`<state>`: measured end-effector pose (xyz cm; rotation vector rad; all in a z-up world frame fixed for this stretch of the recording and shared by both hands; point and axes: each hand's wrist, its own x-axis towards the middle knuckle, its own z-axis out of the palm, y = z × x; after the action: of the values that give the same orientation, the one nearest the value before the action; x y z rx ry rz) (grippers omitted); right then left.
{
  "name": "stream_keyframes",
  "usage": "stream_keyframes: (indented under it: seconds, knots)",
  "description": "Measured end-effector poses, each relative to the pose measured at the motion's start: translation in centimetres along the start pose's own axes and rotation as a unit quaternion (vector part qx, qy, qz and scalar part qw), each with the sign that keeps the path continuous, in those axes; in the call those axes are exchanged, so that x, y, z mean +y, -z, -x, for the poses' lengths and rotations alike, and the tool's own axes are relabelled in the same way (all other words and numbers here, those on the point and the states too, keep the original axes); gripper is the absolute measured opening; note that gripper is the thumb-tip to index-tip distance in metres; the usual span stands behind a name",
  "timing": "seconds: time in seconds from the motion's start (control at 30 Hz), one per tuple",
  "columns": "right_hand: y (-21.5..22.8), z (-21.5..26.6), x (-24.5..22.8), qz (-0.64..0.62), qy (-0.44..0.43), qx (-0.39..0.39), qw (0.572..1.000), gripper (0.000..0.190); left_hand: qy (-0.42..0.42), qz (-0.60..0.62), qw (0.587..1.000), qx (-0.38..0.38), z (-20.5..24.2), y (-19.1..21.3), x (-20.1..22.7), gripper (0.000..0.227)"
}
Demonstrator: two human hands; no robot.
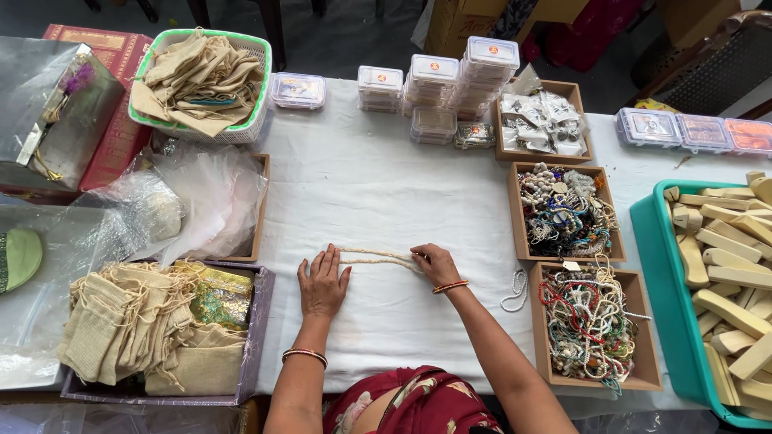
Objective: The person straightens a beaded necklace on a white tablecloth, folds it, and places it into a small plastic bag. They then put the bag into a beige cloth pouch, tie the pouch closed, and place it into a small plastic container. The person repeats this process with a second necklace.
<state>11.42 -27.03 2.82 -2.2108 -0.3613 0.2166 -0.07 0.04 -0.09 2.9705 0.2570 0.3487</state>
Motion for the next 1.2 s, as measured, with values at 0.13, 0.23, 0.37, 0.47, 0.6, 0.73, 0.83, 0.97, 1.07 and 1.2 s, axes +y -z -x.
stream_keyframes:
  seconds: [0.13, 0.23, 0.37, 0.47, 0.6, 0.73, 0.83, 0.97, 1.07, 1.2]
  knots:
    - [-0.9, 0.0, 0.4, 0.093, -0.048, -0.012, 0.994, 0.023, 0.001, -0.001, 1.0, 0.003, 0.0, -0.1, 0.0, 0.055]
    - [-1.9, 0.4, 1.1, 0.109, -0.041, 0.044, 0.992, 0.021, 0.006, -0.001, 1.0, 0.004, 0.1, -0.1, 0.0, 0.055]
    - [-2.0, 1.2, 0.5, 0.157, 0.049, 0.077, 0.983, 0.017, 0.01, -0.01, 1.0, 0.009, 0.0, 0.0, 0.0, 0.054]
    - [-1.9, 1.4, 0.5, 0.194, 0.091, 0.09, 0.973, 0.013, 0.013, -0.01, 1.0, 0.005, 0.1, -0.1, 0.2, 0.054]
    - [-2.1, 1.3, 0.7, 0.242, 0.124, 0.11, 0.956, 0.009, 0.012, -0.021, 1.0, 0.005, 0.1, -0.1, 0.2, 0.053]
    - [-1.4, 1.6, -0.3, 0.246, 0.112, 0.107, 0.957, 0.007, 0.011, -0.019, 1.0, 0.013, 0.1, -0.1, 0.1, 0.053]
    - [-0.8, 1.5, -0.5, 0.195, 0.107, 0.096, 0.97, 0.008, 0.009, -0.029, 0.999, 0.016, 0.1, -0.2, 0.2, 0.054]
    - [-0.6, 1.3, 0.1, 0.139, 0.082, 0.09, 0.983, 0.01, 0.013, -0.016, 1.0, 0.006, 0.2, -0.3, 0.2, 0.053]
    - [-2.7, 0.5, -0.1, 0.196, 0.107, 0.13, 0.966, 0.028, 0.012, -0.02, 1.0, 0.004, 0.0, -0.1, 0.0, 0.054]
    - [-8.2, -0.4, -4.3, 0.255, 0.197, 0.034, 0.946, 0.073, 0.01, -0.014, 1.0, -0.005, 0.1, -0.6, -0.1, 0.053]
